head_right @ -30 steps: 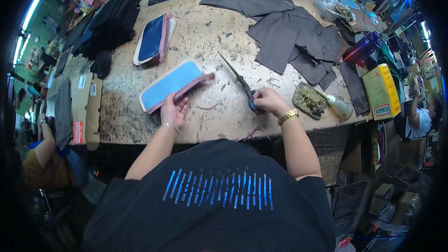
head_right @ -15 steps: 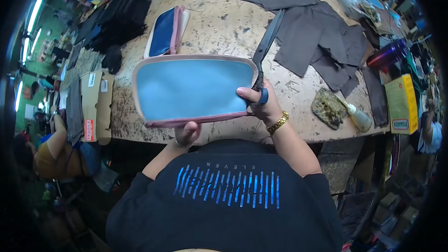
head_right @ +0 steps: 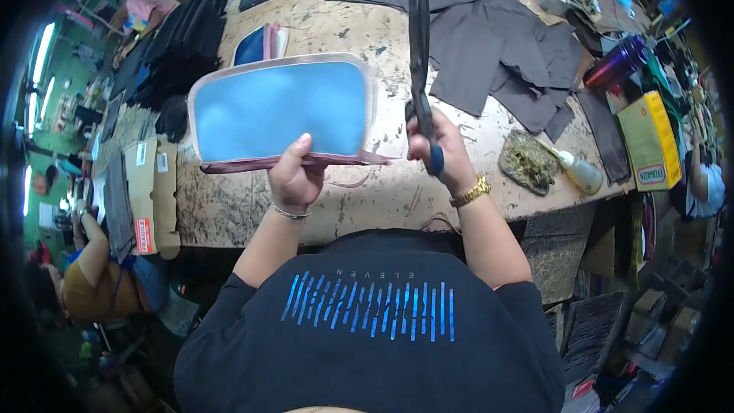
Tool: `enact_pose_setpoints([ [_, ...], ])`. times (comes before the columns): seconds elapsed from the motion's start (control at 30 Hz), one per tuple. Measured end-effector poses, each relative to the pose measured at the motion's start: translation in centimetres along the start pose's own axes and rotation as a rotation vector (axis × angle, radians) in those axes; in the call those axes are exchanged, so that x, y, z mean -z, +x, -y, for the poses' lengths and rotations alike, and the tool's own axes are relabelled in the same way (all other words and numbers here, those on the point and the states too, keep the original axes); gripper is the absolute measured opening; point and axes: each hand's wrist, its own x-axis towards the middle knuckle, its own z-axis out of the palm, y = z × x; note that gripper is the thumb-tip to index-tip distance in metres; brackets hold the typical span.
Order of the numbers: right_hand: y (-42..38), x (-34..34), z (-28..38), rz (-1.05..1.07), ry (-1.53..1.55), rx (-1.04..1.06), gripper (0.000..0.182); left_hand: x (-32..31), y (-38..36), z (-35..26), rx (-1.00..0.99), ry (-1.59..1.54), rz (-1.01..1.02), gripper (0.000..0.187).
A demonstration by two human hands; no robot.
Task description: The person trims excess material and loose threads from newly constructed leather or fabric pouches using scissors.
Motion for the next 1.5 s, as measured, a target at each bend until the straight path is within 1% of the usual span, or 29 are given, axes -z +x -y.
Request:
enact_pose_setpoints([
  [0.07, -2.3, 1.1, -1.6, 0.008, -0.040, -0.076, 0.051, 0.2, 0.2, 0.2, 0.050, -0.059, -0.014, 0.023],
  [0.13, -4.5, 0.9, -2.6, 0.084, -0.177, -0.139, 0.054, 0.6, 0.3, 0.8, 0.000, -0.092, -0.037, 0.023],
  [0.17, -5.5, 0.8, -3.7, 0.103, -0.215, -0.150, 0.057, 1.1, 0.3, 1.3, 0.036, -0.100, -0.029, 0.025],
  [0.2, -6.1, -0.1, -2.9, 0.134, -0.161, -0.265, 0.061, 0.9, 0.3, 1.6, 0.053, -0.098, -0.026, 0.025],
  [0.3, -6.4, -1.1, -2.1, 0.165, -0.125, -0.264, 0.064, -0.1, 0.4, 2.3, 0.074, -0.136, -0.062, 0.026],
  [0.33, -6.3, -0.9, -2.1, 0.153, -0.123, -0.263, 0.064, -0.3, 0.4, 2.4, 0.054, -0.087, -0.060, 0.027],
  [0.43, -5.9, -0.5, -2.0, 0.159, -0.204, -0.169, 0.066, -0.5, 0.3, 2.8, 0.002, 0.034, -0.037, 0.028],
  [0.47, -5.8, -0.4, -2.1, 0.156, -0.200, -0.168, 0.066, -0.4, 0.2, 2.9, -0.035, 0.100, -0.023, 0.029],
  [0.6, -5.6, -0.4, -2.0, 0.140, -0.219, -0.156, 0.063, 0.0, -0.2, 3.2, -0.029, 0.138, -0.033, 0.029],
  [0.67, -5.6, -0.3, -2.2, 0.128, -0.221, -0.159, 0.062, 0.0, -0.3, 3.1, -0.004, 0.193, -0.007, 0.031],
  [0.77, -5.9, 0.4, -3.1, 0.125, -0.262, -0.207, 0.059, 0.2, -0.3, 3.3, 0.002, 0.189, -0.019, 0.031],
  [0.8, -5.9, 0.3, -3.3, 0.101, -0.283, -0.168, 0.054, 0.2, -0.3, 3.4, 0.005, 0.189, -0.016, 0.031],
  [0.83, -6.0, 0.2, -3.3, 0.077, -0.305, -0.129, 0.049, 0.0, -0.5, 3.5, -0.001, 0.174, 0.010, 0.026],
  [0.87, -6.0, 0.0, -3.3, 0.074, -0.305, -0.128, 0.049, -0.1, -0.5, 3.6, -0.007, 0.160, 0.036, 0.021],
  [0.93, -6.1, -0.6, -3.3, 0.014, -0.267, -0.083, 0.044, -1.2, -0.3, 3.8, 0.001, 0.150, 0.022, 0.021],
  [1.0, -6.2, -0.7, -2.8, 0.010, -0.260, -0.085, 0.044, -1.5, 0.2, 3.8, 0.002, 0.139, 0.008, 0.020],
  [1.07, -6.3, -0.6, -2.6, 0.003, -0.254, -0.087, 0.043, -1.3, 0.6, 4.0, 0.061, 0.094, -0.002, 0.020],
  [1.13, -6.6, -0.4, -2.6, 0.007, -0.359, -0.083, 0.038, -0.2, 0.7, 4.5, 0.067, 0.127, -0.020, 0.022],
  [1.17, -6.8, -0.4, -2.8, 0.003, -0.360, -0.081, 0.038, 0.1, 0.7, 4.6, 0.074, 0.159, -0.042, 0.023],
  [1.27, -7.2, -0.6, -3.4, -0.027, -0.331, -0.126, 0.039, -1.1, 0.2, 3.9, 0.104, 0.187, -0.006, 0.022],
  [1.3, -7.1, -0.6, -3.5, -0.011, -0.320, -0.101, 0.041, -1.3, 0.0, 3.8, 0.103, 0.185, -0.004, 0.022],
  [1.37, -7.1, -0.5, -3.4, 0.005, -0.312, -0.080, 0.043, -1.6, -0.4, 3.7, 0.102, 0.303, -0.030, 0.020],
  [1.4, -7.0, -0.5, -3.3, 0.015, -0.257, -0.046, 0.043, -1.2, -0.5, 3.8, 0.103, 0.299, -0.030, 0.020],
  [1.47, -7.0, -0.7, -3.0, 0.024, -0.205, -0.012, 0.043, 0.4, -0.3, 4.3, 0.004, 0.418, -0.001, 0.019],
  [1.5, -7.2, -0.9, -2.8, 0.000, -0.202, -0.048, 0.043, 0.6, -0.3, 4.3, 0.025, 0.387, 0.023, 0.019],
])
